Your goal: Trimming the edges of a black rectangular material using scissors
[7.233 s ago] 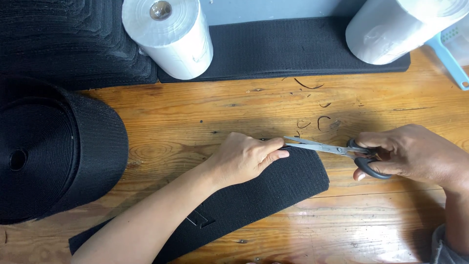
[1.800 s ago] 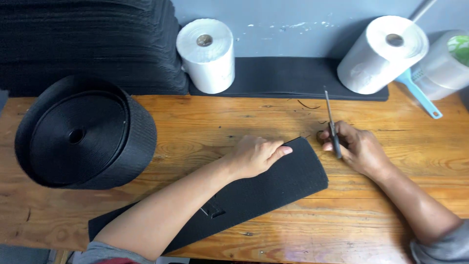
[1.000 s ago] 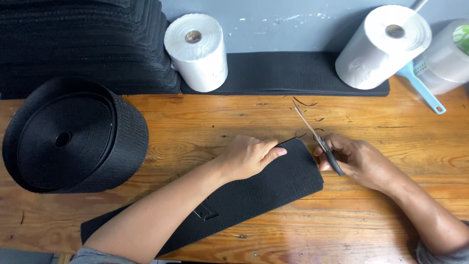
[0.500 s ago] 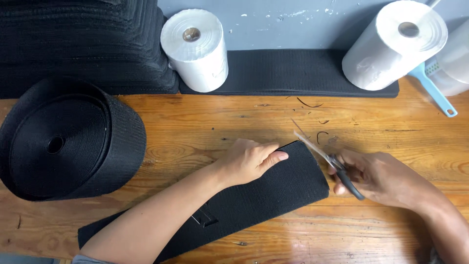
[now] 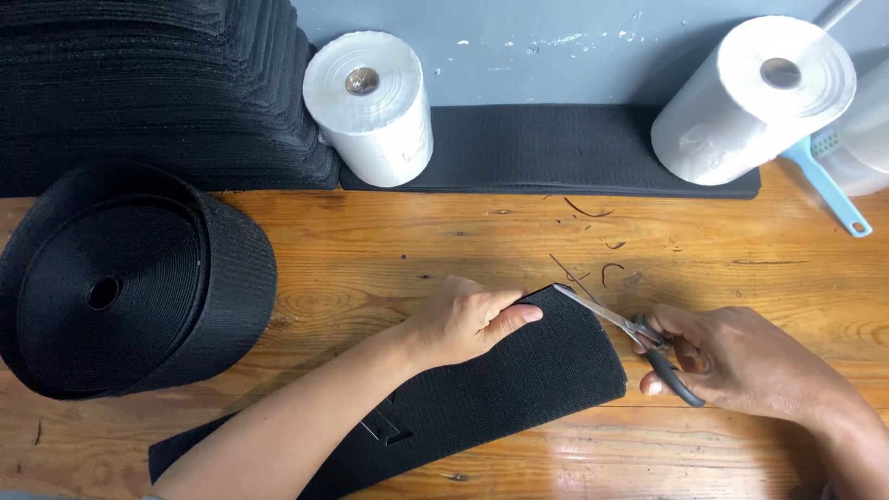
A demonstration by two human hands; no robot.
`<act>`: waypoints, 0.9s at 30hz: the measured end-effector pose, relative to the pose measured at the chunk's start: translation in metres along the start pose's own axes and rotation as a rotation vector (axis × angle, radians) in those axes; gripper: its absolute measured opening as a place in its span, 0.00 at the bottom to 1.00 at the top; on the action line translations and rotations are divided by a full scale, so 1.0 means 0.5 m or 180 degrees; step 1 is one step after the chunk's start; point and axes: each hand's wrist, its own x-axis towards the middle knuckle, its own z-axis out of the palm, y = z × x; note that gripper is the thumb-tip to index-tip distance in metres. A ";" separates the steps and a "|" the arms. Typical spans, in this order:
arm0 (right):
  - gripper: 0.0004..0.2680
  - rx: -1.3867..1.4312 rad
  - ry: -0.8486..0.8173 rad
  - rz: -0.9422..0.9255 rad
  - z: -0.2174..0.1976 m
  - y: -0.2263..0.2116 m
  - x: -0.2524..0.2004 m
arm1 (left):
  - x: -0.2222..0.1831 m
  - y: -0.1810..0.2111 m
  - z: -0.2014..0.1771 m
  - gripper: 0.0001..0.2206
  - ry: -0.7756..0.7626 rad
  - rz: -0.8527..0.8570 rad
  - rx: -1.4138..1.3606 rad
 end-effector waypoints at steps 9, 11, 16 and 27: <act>0.17 0.0033 -0.0018 0.0210 -0.004 -0.010 0.004 | 0.002 -0.001 -0.001 0.19 -0.0076 0.0017 -0.0119; 0.18 0.0047 -0.0016 0.0240 -0.006 -0.015 0.005 | 0.002 -0.003 0.000 0.19 -0.0098 0.0004 -0.0129; 0.18 0.0069 0.0017 0.0253 -0.005 -0.020 0.005 | 0.005 0.000 -0.006 0.18 -0.0122 0.0001 -0.0191; 0.14 0.0096 -0.0097 0.0447 -0.019 -0.041 0.003 | 0.005 0.000 -0.004 0.15 -0.0157 0.0017 -0.0245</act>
